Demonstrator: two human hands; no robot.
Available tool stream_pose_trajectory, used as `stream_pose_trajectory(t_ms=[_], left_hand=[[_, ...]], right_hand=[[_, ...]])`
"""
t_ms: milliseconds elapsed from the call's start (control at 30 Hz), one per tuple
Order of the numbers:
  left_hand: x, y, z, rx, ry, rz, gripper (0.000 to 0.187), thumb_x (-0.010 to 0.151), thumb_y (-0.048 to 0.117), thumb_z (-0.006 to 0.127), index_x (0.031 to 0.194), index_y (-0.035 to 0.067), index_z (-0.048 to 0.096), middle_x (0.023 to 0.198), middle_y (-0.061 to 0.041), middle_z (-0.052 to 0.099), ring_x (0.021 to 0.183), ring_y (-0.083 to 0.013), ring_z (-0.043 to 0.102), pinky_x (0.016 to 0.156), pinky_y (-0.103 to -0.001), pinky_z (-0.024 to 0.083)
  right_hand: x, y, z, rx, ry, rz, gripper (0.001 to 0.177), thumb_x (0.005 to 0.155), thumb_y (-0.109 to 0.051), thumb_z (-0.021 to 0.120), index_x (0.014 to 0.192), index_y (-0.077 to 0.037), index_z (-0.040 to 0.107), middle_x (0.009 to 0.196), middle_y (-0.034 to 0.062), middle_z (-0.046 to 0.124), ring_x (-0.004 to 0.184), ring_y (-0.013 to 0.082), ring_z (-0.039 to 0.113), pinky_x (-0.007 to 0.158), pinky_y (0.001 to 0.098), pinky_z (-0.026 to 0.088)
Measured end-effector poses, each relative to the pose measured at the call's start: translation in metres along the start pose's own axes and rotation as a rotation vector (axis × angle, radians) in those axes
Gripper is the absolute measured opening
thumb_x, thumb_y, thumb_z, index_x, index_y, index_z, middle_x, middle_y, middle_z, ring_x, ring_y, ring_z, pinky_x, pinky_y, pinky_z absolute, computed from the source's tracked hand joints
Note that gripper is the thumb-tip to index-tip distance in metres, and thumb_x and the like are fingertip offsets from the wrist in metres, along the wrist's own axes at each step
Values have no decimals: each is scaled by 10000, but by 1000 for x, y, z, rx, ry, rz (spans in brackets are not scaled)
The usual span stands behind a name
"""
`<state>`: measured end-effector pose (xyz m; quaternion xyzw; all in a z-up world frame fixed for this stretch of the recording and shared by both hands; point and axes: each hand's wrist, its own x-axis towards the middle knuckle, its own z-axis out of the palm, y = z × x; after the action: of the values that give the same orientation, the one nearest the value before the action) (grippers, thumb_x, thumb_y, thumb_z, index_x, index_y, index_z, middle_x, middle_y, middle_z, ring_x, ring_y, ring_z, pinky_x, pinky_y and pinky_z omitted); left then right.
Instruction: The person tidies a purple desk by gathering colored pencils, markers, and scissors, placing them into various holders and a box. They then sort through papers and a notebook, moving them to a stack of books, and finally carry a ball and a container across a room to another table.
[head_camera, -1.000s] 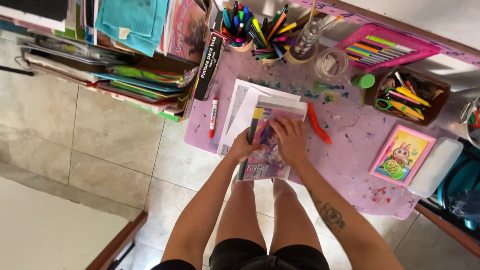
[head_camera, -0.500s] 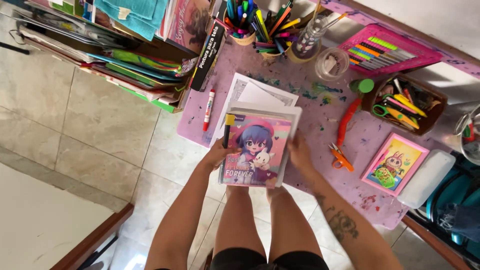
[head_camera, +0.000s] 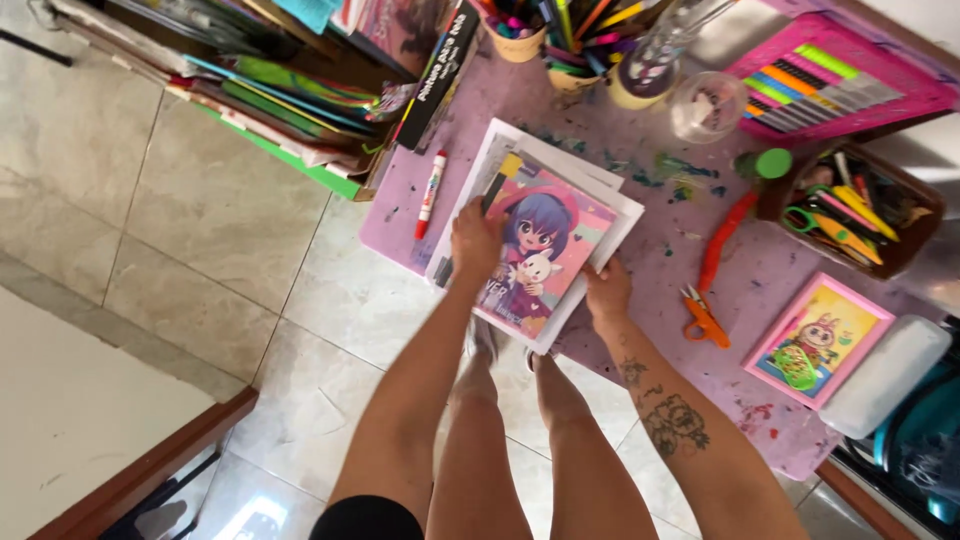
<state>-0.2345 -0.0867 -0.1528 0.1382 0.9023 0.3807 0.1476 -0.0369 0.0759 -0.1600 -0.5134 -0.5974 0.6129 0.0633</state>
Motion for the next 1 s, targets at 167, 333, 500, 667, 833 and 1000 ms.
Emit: stream_pose_trajectory(t_ms=[167,333,500,667,833,1000], left_hand=[[-46,54,-27,478,-178,102,1155,744,590,812,1661,192,233,1701,-193,156,1553,-437,177,1225,-685,139],[-66,91,-38,450,-295,93,1377,526,807,828,1628,277,193,1688,-235,-12,1547,-506,-53,1160,-760,5],[-72,104,-28,380,-303,93,1416,513,780,849,1634,279,145,1679,-267,-36,1534,-538,-63,1162,-775,19],[-71,131,-38,384,-396,3,1300,621,553,895,1627,285,114,1660,-290,-71,1501,-605,-76,1130,-787,110],[-58,136,-46,442,-515,-5,1298,638,416,893,1631,257,71,1641,-341,-9,1480,-636,13,1110,-733,262],[-40,137,-72,374,-570,14,1169,689,300,844,1607,183,130,1607,-336,228,1432,-581,310,1023,-587,489]], right_hand=[[-5,-9,4,146,-31,20,390,875,1,726,1251,-46,634,1141,34,723,1028,142,679,855,300,530],[-9,4,14,303,-18,50,360,905,-5,705,1252,-56,627,1102,40,714,964,151,672,825,309,541],[-46,-11,36,286,174,-92,280,978,-18,671,1251,-51,615,1056,34,689,902,137,631,789,315,522],[-53,-22,40,490,97,-16,214,1025,-8,587,1228,-74,584,1090,8,685,940,98,623,820,290,533],[-52,-45,36,735,-68,51,237,1017,-8,589,1240,-87,599,1118,-1,695,982,99,636,866,281,527],[-41,-40,33,627,-16,89,241,1009,-13,626,1238,-87,616,1094,0,687,953,102,622,835,287,513]])
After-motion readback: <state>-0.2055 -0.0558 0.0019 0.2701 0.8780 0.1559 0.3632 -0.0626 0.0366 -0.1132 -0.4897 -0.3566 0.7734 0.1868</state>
